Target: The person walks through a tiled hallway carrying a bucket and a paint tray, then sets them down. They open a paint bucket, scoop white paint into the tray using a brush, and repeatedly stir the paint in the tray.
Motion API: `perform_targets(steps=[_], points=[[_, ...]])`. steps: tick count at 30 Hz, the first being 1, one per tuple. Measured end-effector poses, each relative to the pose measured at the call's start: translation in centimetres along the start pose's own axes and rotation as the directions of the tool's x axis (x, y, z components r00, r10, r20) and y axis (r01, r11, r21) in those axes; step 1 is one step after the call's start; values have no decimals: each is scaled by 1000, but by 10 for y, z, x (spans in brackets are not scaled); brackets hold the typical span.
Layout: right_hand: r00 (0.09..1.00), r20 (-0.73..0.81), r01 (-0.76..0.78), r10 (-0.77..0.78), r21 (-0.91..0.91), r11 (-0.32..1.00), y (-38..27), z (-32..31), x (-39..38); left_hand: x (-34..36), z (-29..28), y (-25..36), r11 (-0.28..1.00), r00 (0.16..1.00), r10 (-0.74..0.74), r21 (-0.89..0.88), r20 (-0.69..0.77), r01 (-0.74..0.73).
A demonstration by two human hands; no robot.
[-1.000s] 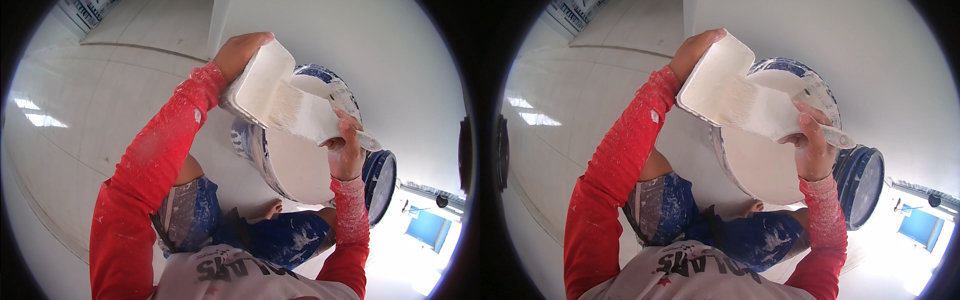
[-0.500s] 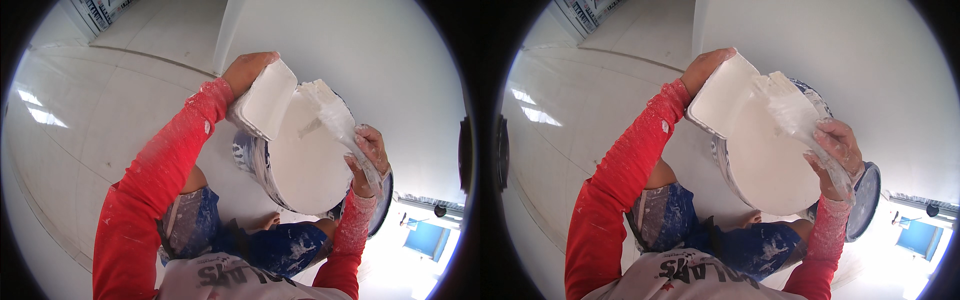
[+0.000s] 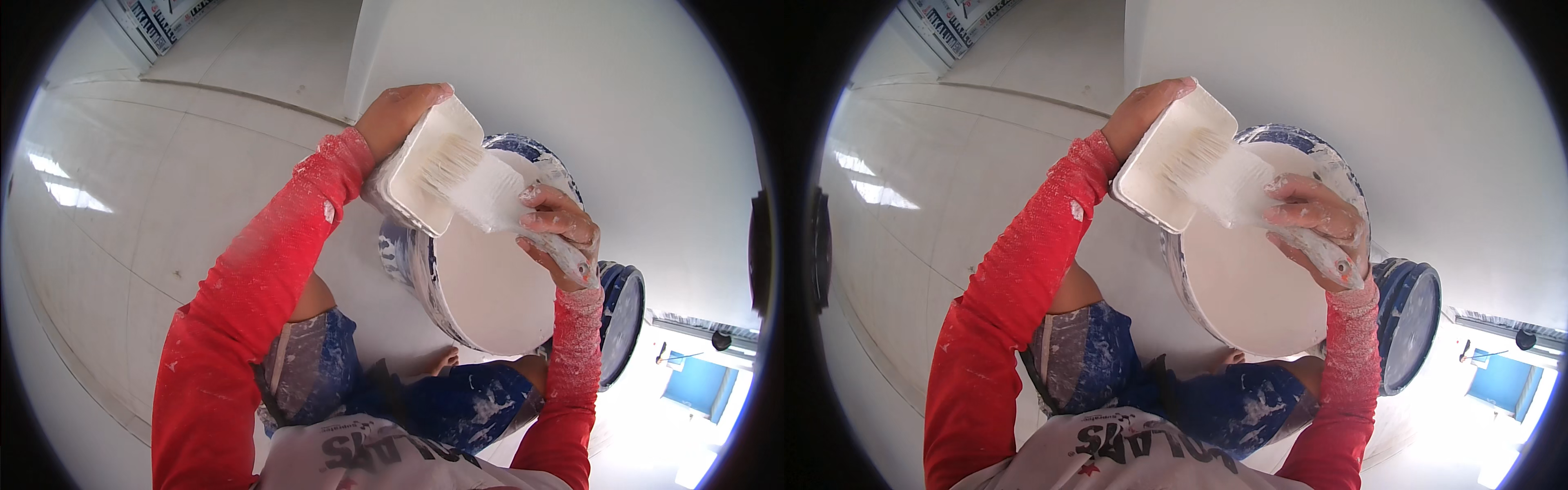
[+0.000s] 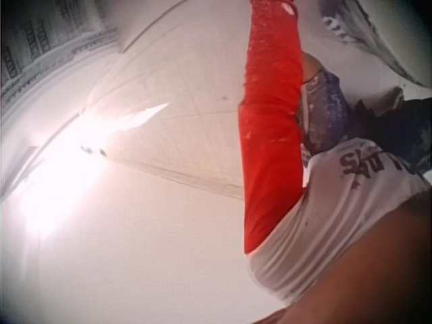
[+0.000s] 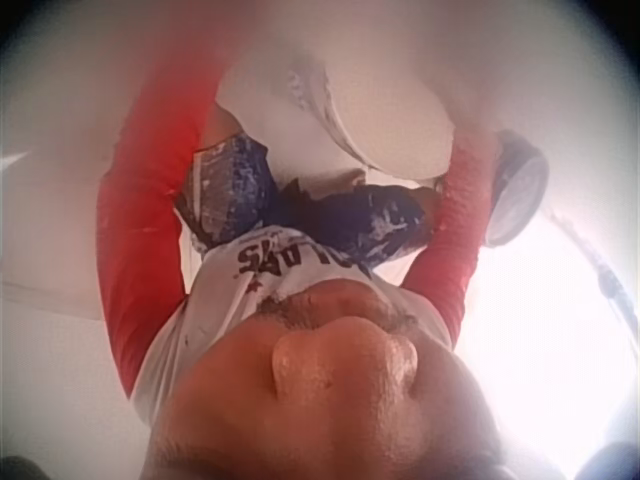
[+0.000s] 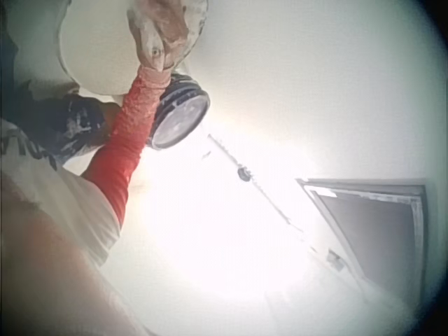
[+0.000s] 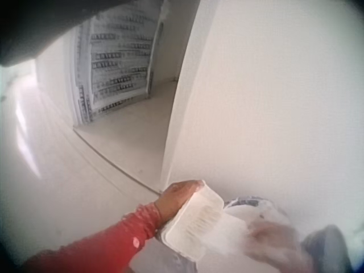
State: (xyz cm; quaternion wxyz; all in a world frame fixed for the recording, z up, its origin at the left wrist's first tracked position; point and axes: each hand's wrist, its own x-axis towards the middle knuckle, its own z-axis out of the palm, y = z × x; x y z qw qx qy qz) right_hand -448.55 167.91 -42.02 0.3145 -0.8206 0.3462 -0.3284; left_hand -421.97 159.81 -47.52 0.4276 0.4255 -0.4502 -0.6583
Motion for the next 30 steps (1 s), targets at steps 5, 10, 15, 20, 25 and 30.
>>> perform_targets(steps=[5, 10, 15, 20, 25, 30], points=[[998, 63, -25, 24, 8, 1000, -8, -34, -30, 1, -2, -6, 1000, 1000, 6, -7, 3, -6], [795, -22, -572, 606, 305, 761, -4, -39, -43, 5, -6, -13, 978, 986, 160, 130, 44, -164], [683, 164, -716, 712, -43, 697, 41, -8, -16, 8, -6, -15, 996, 996, 88, 25, 7, -88], [706, 278, -671, 651, -27, 741, 78, 31, 2, 7, -3, -11, 998, 998, 57, 7, 36, -57], [654, 353, -628, 669, -240, 740, 89, 62, 1, 5, -3, -8, 1000, 1000, 17, 15, 26, -18], [648, 306, -706, 698, -102, 701, 71, 44, -11, 5, -3, -8, 999, 1000, 16, -28, 24, -16]])
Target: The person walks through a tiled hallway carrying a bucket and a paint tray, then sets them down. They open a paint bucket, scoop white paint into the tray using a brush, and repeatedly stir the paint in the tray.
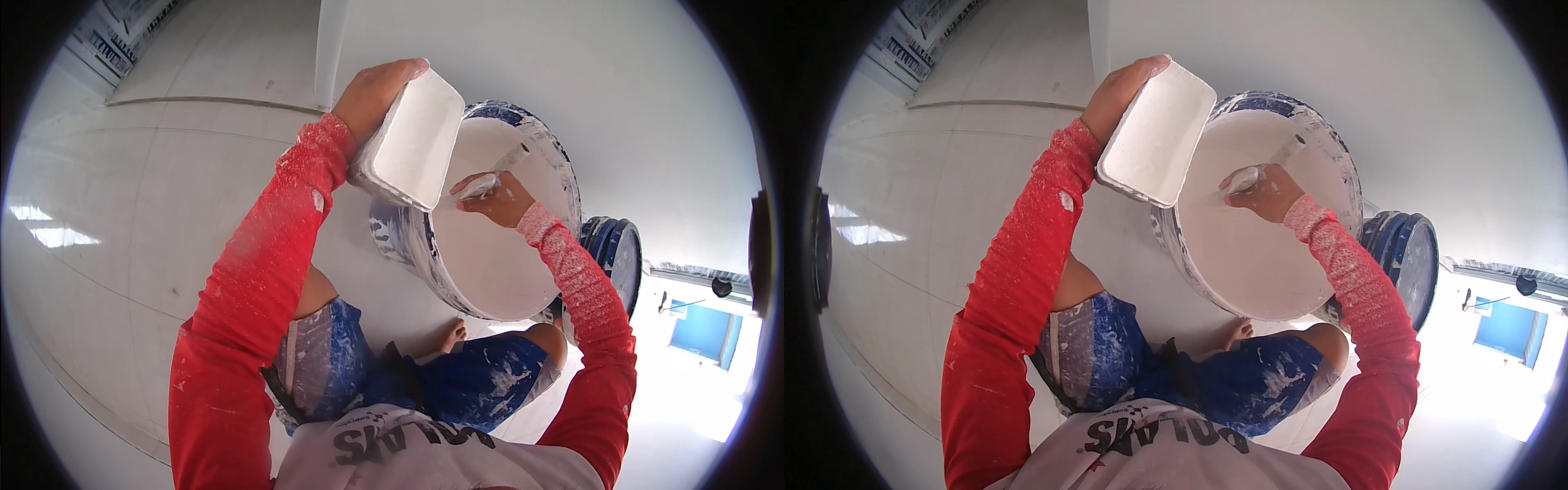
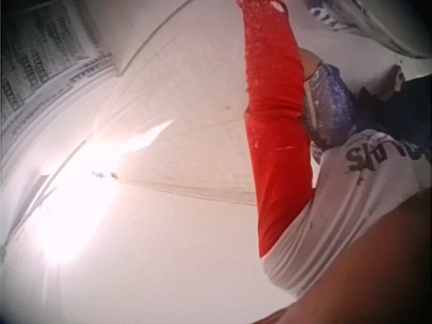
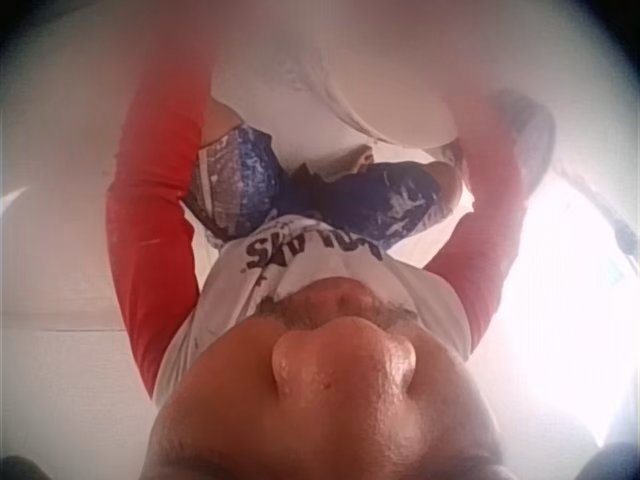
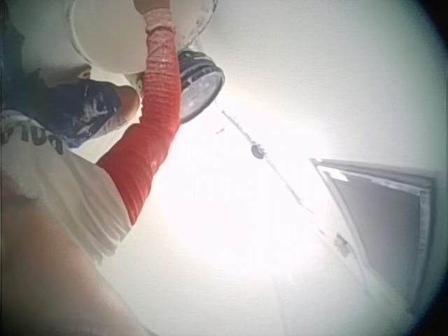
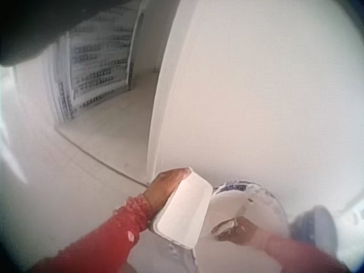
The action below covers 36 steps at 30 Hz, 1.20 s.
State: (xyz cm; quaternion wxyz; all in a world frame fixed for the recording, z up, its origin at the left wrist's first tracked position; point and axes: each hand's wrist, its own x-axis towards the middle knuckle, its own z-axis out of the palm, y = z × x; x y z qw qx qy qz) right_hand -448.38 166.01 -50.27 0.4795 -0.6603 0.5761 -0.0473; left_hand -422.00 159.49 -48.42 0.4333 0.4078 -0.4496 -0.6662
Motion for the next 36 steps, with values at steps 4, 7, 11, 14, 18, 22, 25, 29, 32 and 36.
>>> perform_targets(steps=[4, 7, 11, 14, 18, 22, 25, 29, 32, 36], points=[[974, -217, 84, -58, 112, 990, -9, -31, -47, -4, 2, 2, 999, 1000, 4, -50, -10, -4], [918, -396, 120, 28, 345, 931, -11, -46, -81, -5, 1, 5, 999, 1000, 12, -45, -3, -12], [847, -525, 293, 85, 594, 749, -7, -53, -102, -4, 0, 6, 1000, 1000, 14, 14, 9, -15], [840, -533, 394, 105, 731, 557, -12, -54, -102, -2, 0, 4, 992, 997, 72, 101, 6, -72], [872, -489, 454, 24, 825, 338, -39, -48, -94, -1, -1, 1, 994, 999, 53, 95, 11, -54], [852, -520, 498, -59, 770, 400, -65, -29, -67, 0, 0, -1, 990, 993, 117, 76, -19, -116], [837, -533, 516, -127, 689, 509, -75, -9, -54, -1, 1, -1, 996, 996, 82, 26, -38, -81], [764, -640, 535, -85, 554, 638, -79, 19, -53, -1, -1, 1, 997, 998, 54, 56, -24, -53], [719, -691, 545, -76, 493, 678, -78, 28, -63, -1, 0, 0, 998, 999, 32, 62, -23, -30], [688, -717, 570, -116, 434, 698, -71, 26, -73, -2, 1, -2, 991, 995, 64, 121, -72, -54]])
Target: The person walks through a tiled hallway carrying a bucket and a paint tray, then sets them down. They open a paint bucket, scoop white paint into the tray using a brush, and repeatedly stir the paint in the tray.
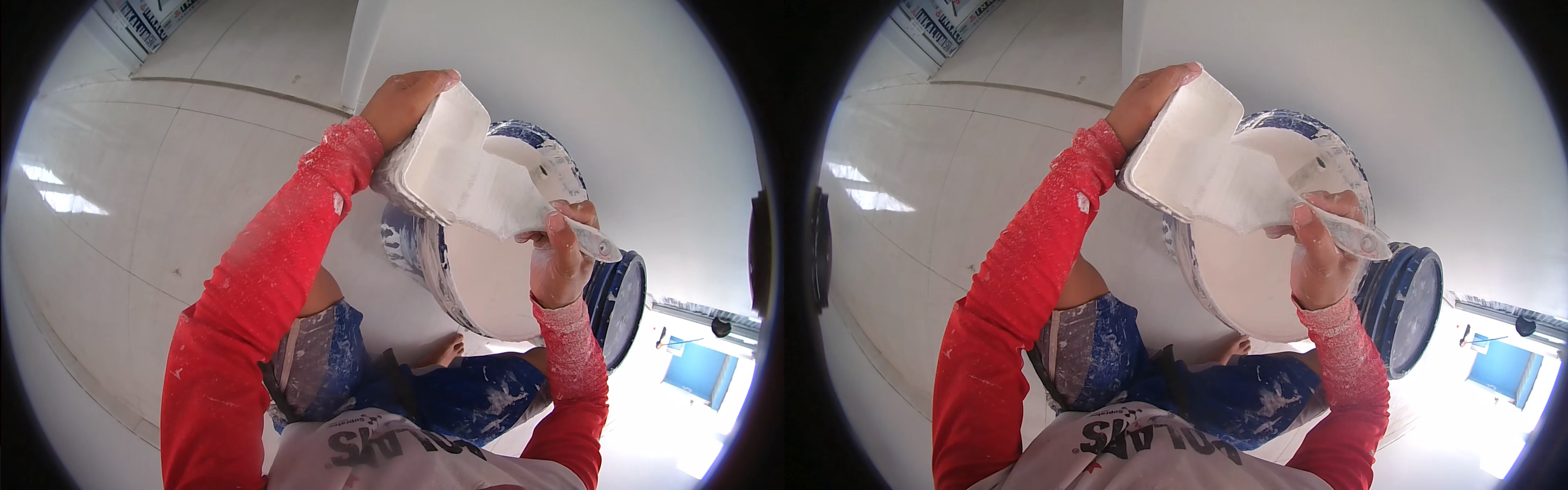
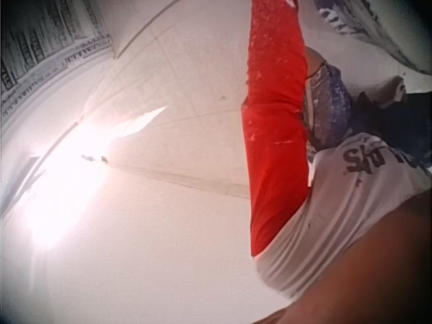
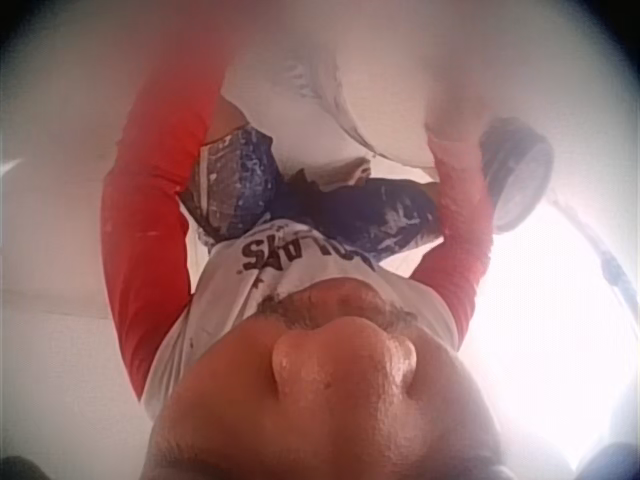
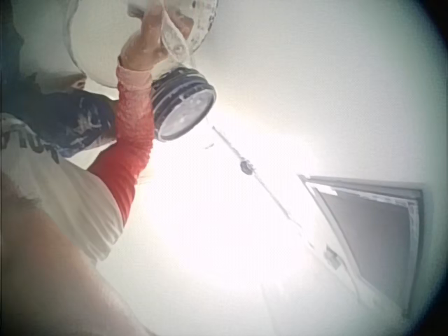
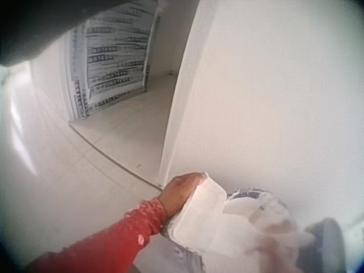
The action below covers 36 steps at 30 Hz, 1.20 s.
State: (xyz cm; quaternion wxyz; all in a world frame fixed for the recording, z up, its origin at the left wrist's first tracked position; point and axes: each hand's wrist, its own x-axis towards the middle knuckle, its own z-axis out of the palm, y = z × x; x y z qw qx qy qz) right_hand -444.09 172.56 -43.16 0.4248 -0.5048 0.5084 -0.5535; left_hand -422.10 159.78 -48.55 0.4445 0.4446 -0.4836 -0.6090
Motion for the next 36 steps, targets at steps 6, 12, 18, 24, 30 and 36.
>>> perform_targets(steps=[6, 12, 18, 24, 30, 36], points=[[999, -23, -33, 33, -6, 999, -2, -15, -10, 0, -1, 0, 999, 1000, -1, -43, 11, 1], [987, -154, -36, 40, 31, 999, -13, -38, -15, 0, -2, 1, 994, 996, -70, -79, 51, 74], [975, 65, 217, -213, -65, 974, -33, -51, -3, 1, -2, 0, 1000, 1000, 4, -27, 24, -4], [667, 629, 694, -399, -330, 640, -36, -35, 27, -2, -1, 4, 991, 996, -74, -105, 51, 79], [638, 722, 632, -267, -293, 717, -17, -18, 28, -2, -2, 7, 990, 993, -86, -106, 83, 95], [618, 735, 612, -279, -226, 758, -16, -25, 25, 0, -2, 0, 996, 998, -43, -70, 44, 46]])
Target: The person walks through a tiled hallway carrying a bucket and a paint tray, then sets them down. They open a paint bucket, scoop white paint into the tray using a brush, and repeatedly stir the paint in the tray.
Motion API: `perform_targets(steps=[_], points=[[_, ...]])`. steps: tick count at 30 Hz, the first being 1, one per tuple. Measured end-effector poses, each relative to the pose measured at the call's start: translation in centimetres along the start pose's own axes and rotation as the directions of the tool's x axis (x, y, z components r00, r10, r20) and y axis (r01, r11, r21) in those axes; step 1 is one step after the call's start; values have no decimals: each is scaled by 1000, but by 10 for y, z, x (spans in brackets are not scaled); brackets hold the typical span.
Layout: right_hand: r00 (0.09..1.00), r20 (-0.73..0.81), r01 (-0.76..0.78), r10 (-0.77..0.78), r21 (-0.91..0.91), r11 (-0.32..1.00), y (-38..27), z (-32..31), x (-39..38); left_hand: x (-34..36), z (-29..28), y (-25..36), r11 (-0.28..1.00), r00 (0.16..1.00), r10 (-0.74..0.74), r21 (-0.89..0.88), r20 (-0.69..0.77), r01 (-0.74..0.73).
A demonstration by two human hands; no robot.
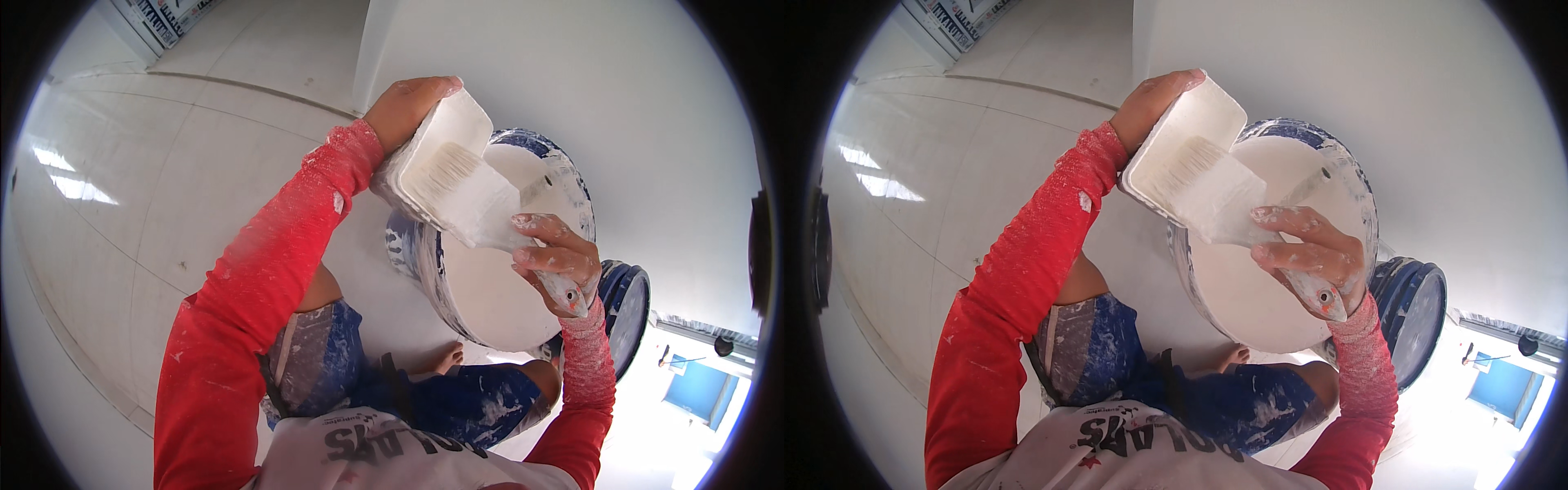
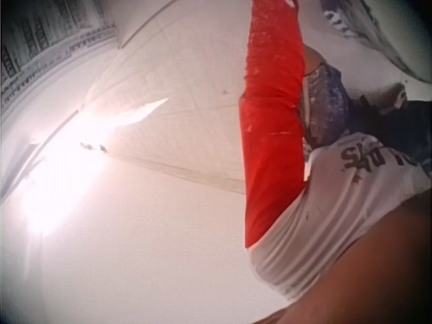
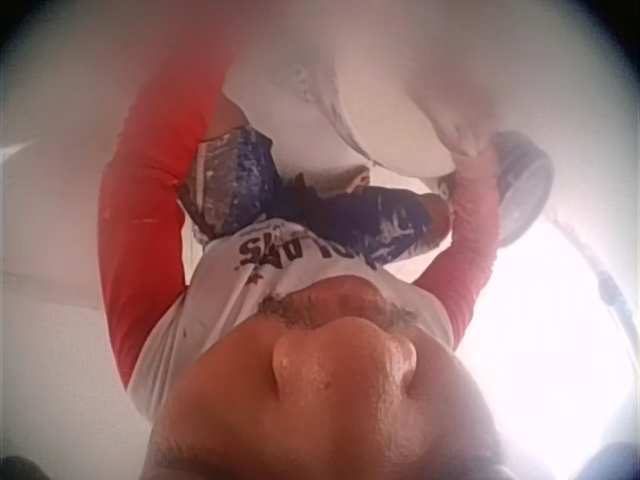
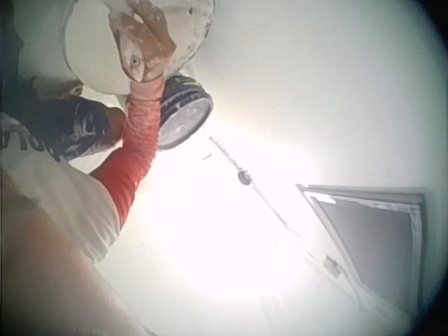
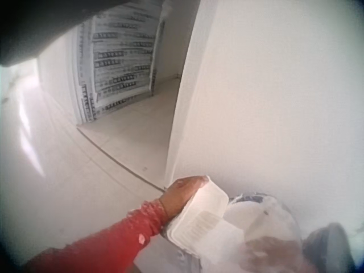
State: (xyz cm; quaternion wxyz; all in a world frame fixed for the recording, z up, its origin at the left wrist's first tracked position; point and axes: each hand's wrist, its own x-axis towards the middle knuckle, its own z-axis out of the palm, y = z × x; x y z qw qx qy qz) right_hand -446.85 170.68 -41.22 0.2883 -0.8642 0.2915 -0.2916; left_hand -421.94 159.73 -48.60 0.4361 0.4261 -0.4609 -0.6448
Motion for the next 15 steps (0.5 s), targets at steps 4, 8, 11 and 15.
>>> perform_targets(steps=[4, 8, 11, 15], points=[[999, 47, 14, -17, 66, 998, 4, -7, 0, -1, 0, 0, 991, 995, 103, 84, -10, -102], [999, 52, -20, 14, 114, 993, 6, -14, -2, 1, 1, -2, 995, 997, 81, 63, -3, -81], [997, 72, -37, 26, 156, 987, 5, -21, -5, 1, -2, -1, 978, 991, 132, 162, 22, -133], [995, 87, -80, 57, 285, 955, 0, -30, -12, 0, -4, 3, 992, 998, 42, 114, 56, -49]])
